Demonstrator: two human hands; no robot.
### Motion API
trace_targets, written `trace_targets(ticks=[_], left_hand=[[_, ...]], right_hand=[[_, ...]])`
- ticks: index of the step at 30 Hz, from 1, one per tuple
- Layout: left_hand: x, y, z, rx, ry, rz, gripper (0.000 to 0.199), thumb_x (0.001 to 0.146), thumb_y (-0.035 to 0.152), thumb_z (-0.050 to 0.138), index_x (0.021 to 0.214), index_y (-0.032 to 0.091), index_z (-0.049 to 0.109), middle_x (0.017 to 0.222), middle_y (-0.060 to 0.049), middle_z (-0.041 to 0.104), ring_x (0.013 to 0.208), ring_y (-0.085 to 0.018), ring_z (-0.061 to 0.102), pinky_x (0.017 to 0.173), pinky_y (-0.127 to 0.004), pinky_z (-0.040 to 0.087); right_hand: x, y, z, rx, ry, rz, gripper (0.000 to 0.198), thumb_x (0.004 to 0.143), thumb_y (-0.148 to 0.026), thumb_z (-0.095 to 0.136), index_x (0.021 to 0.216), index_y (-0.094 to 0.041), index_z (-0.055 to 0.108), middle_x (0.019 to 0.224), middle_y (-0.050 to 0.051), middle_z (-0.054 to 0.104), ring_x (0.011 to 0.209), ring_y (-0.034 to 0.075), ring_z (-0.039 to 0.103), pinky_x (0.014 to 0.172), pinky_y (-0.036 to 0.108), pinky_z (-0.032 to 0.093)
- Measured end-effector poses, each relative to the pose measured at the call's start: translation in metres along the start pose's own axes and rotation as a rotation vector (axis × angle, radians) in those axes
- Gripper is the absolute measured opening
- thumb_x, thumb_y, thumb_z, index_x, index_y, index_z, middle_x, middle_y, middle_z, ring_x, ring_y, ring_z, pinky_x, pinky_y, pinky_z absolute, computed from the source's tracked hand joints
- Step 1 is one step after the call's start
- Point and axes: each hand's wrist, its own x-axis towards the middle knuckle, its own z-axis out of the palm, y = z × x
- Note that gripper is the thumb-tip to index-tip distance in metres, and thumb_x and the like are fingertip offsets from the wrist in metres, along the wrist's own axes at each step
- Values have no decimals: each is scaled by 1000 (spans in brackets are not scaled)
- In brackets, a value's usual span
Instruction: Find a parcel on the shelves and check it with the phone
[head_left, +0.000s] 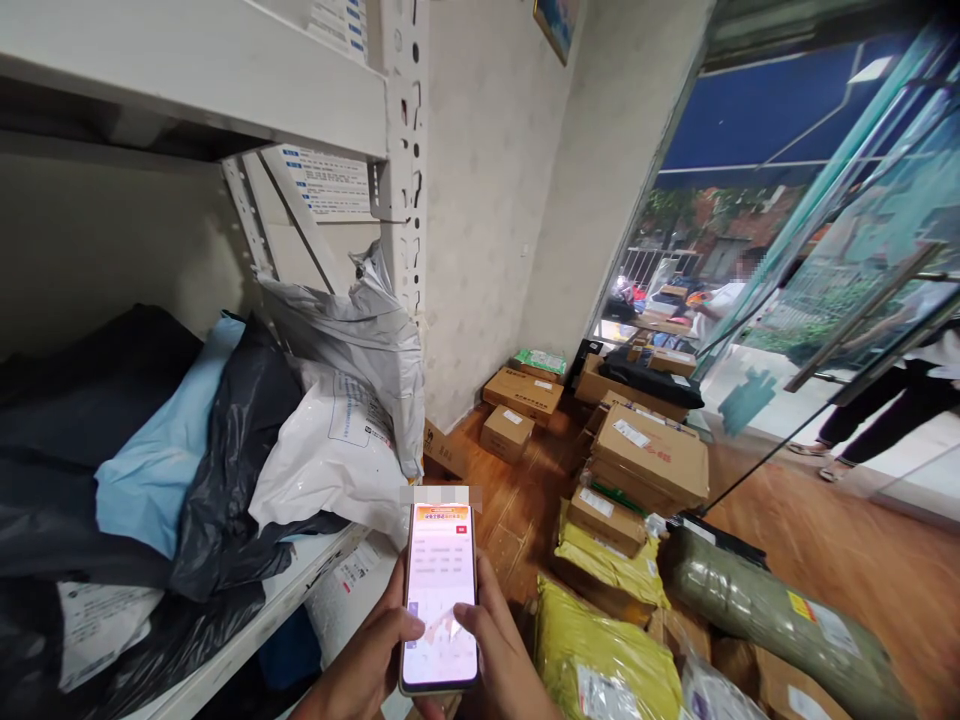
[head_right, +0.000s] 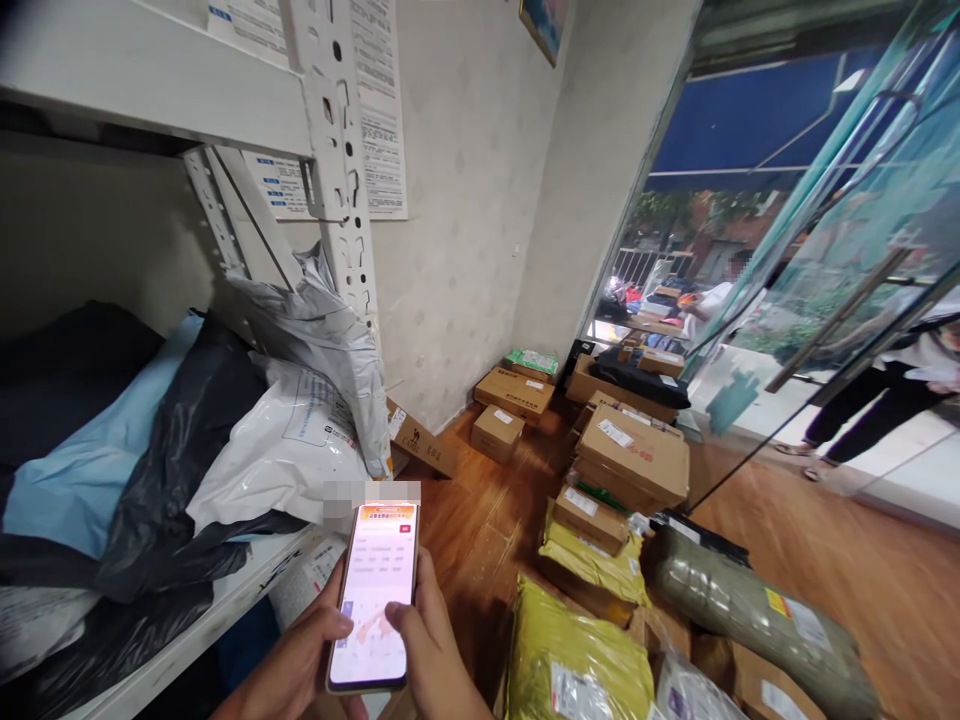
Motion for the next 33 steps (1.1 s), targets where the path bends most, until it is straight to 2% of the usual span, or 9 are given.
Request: trace_targets(ticks=[3, 7, 11, 14, 17, 22, 27, 30, 33], left_hand=[[1, 0, -3, -21, -61, 25, 94, 65, 25, 51, 148, 34, 8, 135, -9, 55, 103, -33, 62, 40, -27, 54], [2, 1, -7, 15, -109, 45, 96, 67, 17, 48, 148, 32, 1, 137, -12, 52, 103, -31, 62, 42, -27, 55], [1, 3, -8, 40, -108, 38, 96, 65, 16, 48, 148, 28, 2, 136, -13, 52, 99, -29, 62, 43, -26, 56], [0, 5, -8, 33, -88, 19, 96, 65, 16, 48, 148, 29, 4, 135, -12, 53, 91, -27, 64, 43, -26, 56], [0, 5, -9, 28, -91, 13, 94, 66, 17, 50, 148, 27, 5, 134, -13, 54, 85, -25, 65, 43, -26, 55], [2, 2, -16, 53, -115, 29, 104, 61, 15, 50, 149, 29, -3, 139, -11, 50, 104, -30, 61, 44, -25, 56], [0, 4, -15, 187, -80, 17, 114, 54, 11, 54, 148, 25, -8, 142, -12, 48, 101, -29, 62, 50, -25, 57], [-1, 8, -13, 195, -83, -7, 116, 52, 12, 53, 148, 25, -11, 146, -12, 44, 100, -29, 62, 49, -26, 57], [-2, 9, -14, 144, -110, -51, 119, 50, 11, 52, 148, 30, -13, 153, -8, 35, 104, -29, 61, 53, -28, 57]], right_hand=[[2, 2, -2, 37, -23, 66, 59, 71, -31, 56, 129, -24, 48, 112, 5, 68, 96, 24, 60, 78, 35, 50], [3, 1, -2, 9, -87, 88, 62, 71, -26, 54, 132, -23, 42, 116, 6, 66, 94, 22, 60, 77, 33, 47], [1, 4, -1, 38, -138, 85, 77, 68, -24, 59, 139, -23, 29, 120, 7, 64, 93, 22, 58, 77, 33, 46], [2, 9, -2, 66, -151, 96, 80, 69, -23, 57, 142, -25, 23, 123, 7, 63, 98, 23, 58, 76, 34, 46], [4, 12, -3, 107, -157, 95, 75, 68, -21, 54, 139, -28, 31, 130, 5, 59, 102, 23, 58, 80, 34, 47], [3, 11, 4, 49, -92, 73, 67, 73, -33, 64, 135, -26, 39, 114, 5, 67, 95, 23, 61, 81, 35, 48], [7, 10, 6, 83, -33, 82, 66, 68, -37, 71, 129, -25, 49, 109, 5, 69, 89, 24, 63, 75, 35, 49], [16, 4, 9, 91, 47, 90, 56, 71, -45, 68, 119, -20, 57, 102, 5, 71, 85, 23, 64, 73, 33, 49], [27, -7, 15, 39, 133, 81, 53, 70, -58, 66, 100, -15, 64, 85, 6, 72, 72, 21, 63, 64, 31, 46]])
